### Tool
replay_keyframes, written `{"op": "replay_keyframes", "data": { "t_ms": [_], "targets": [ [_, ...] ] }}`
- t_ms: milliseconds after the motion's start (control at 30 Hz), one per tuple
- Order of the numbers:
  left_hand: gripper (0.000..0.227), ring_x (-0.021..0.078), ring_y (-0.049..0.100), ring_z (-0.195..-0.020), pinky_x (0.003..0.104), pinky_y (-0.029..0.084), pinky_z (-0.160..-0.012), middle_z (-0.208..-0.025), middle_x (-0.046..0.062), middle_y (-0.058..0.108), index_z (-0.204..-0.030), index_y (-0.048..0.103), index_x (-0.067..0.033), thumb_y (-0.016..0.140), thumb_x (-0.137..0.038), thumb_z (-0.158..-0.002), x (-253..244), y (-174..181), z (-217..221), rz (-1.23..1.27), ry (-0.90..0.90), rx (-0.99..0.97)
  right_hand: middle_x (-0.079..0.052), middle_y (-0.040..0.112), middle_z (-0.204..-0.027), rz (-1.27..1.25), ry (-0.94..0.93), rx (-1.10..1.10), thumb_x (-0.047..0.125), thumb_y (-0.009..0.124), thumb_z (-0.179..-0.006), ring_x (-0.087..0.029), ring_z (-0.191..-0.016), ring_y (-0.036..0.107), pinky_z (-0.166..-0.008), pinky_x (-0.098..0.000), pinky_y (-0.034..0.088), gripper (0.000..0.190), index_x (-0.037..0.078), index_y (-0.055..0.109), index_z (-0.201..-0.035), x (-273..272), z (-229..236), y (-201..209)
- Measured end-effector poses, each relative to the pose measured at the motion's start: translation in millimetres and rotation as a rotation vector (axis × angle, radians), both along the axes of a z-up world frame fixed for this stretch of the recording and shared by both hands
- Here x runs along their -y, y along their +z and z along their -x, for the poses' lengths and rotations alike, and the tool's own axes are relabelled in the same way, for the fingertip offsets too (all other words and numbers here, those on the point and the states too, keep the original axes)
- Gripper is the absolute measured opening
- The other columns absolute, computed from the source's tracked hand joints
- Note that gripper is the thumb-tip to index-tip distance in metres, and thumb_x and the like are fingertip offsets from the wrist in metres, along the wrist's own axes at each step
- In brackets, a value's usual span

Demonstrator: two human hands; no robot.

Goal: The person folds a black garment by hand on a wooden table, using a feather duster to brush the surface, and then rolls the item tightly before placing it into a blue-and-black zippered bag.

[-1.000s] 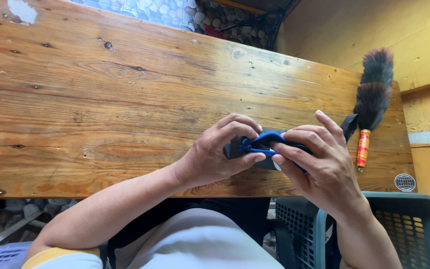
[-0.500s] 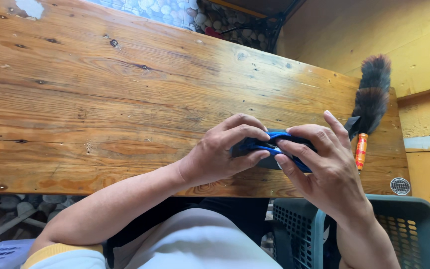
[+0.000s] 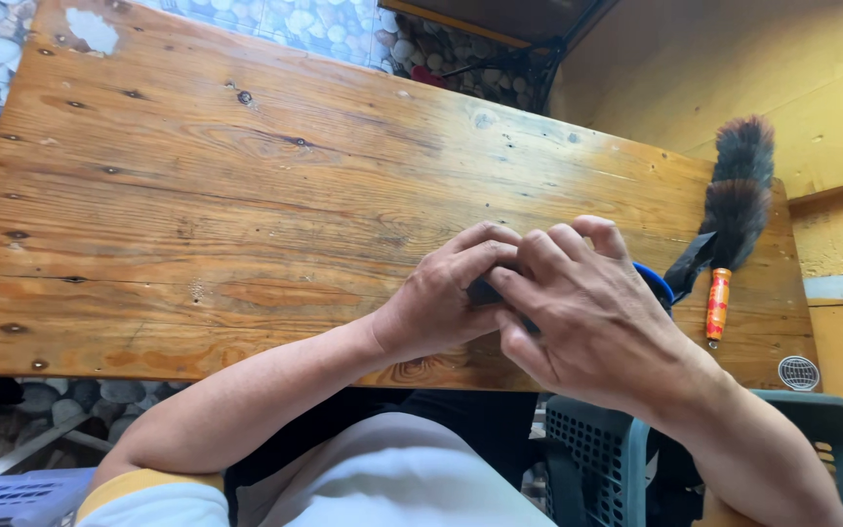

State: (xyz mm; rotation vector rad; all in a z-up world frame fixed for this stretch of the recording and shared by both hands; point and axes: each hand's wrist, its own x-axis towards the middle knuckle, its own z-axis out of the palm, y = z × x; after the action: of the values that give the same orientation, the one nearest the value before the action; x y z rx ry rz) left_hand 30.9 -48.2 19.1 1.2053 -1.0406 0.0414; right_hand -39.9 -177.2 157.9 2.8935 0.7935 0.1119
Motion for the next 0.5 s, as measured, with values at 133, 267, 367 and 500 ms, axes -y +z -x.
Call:
{"op": "replay_keyframes", "data": {
  "t_ms": [133, 267, 367, 500],
  "targets": [
    [0.029, 0.0267, 0.064, -0.112, 0.037, 0.053, -0.099, -0.122, 0.01, 0.061, -0.118, 0.06, -0.0047, 0.065, -0.001, -0.091, -2, 1, -1, -0.012, -0.017, -0.003, -0.011, 0.057, -0.098, -0.011, 0.043, 0.005, 0.025, 0.06, -0.084, -0.032, -0.089, 0.055, -0.093, -0.0491, 0.038, 0.009, 0.016, 0.06, -0.085, -5, -6, 1],
    [0.017, 0.0275, 0.064, -0.102, 0.038, 0.055, -0.088, -0.111, 0.012, 0.06, -0.106, 0.059, -0.0031, 0.062, -0.003, -0.09, -1, -1, 0, -0.005, -0.005, -0.005, -0.007, 0.054, -0.087, -0.083, 0.064, -0.051, 0.02, 0.059, -0.086, -0.029, -0.078, 0.053, -0.092, -0.0481, 0.036, 0.006, 0.016, 0.06, -0.081, -5, -10, 1],
    [0.019, 0.028, 0.064, -0.105, 0.039, 0.054, -0.092, -0.112, 0.012, 0.061, -0.108, 0.06, -0.0036, 0.061, -0.005, -0.09, -3, -1, -1, -0.002, -0.023, -0.015, -0.005, 0.056, -0.087, -0.146, 0.069, -0.067, 0.018, 0.058, -0.088, -0.028, -0.075, 0.053, -0.091, -0.0476, 0.036, 0.005, 0.016, 0.059, -0.083, -4, -12, 1],
    [0.009, 0.0252, 0.064, -0.107, 0.037, 0.054, -0.094, -0.113, 0.011, 0.063, -0.106, 0.061, -0.007, 0.063, -0.012, -0.099, -4, 4, 0, 0.031, -0.027, -0.018, -0.001, 0.054, -0.084, -0.284, 0.01, -0.175, 0.017, 0.05, -0.099, -0.025, -0.077, 0.053, -0.095, -0.0439, 0.032, 0.012, 0.017, 0.056, -0.089, 1, -14, 2]
  ]
}}
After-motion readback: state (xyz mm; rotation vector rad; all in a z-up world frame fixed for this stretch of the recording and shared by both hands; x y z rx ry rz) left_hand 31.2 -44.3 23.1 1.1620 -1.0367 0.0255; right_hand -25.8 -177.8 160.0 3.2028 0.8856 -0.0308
